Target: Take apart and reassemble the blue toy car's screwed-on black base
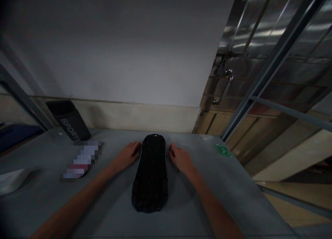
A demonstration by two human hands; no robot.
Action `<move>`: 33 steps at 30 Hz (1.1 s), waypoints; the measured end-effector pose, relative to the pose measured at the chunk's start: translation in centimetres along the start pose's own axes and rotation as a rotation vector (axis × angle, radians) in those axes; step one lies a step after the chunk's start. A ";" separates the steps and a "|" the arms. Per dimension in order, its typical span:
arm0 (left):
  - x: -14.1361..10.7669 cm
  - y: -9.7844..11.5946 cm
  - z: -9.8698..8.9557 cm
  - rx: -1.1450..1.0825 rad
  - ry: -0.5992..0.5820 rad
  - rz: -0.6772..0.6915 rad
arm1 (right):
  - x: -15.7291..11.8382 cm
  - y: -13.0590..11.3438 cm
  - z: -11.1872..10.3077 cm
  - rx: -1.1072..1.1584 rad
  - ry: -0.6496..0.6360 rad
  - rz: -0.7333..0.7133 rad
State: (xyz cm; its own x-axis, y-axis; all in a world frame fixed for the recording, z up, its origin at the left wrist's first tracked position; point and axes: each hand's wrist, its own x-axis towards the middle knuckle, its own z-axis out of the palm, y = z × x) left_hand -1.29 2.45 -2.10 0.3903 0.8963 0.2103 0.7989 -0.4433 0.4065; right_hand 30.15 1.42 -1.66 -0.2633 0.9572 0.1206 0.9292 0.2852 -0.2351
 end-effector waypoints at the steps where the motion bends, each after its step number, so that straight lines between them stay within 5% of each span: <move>1: 0.0 0.0 0.0 0.000 -0.001 0.001 | 0.0 0.0 0.0 -0.001 0.002 -0.001; 33: -0.1 0.2 0.0 0.002 0.016 0.000 | -0.2 -0.4 -0.5 -0.001 -0.021 0.007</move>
State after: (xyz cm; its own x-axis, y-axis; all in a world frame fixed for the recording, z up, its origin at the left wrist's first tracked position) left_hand -1.23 2.25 -2.03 0.3834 0.8959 0.2245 0.7998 -0.4436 0.4044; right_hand 29.93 1.09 -1.12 -0.2621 0.9600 0.0989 0.9313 0.2784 -0.2347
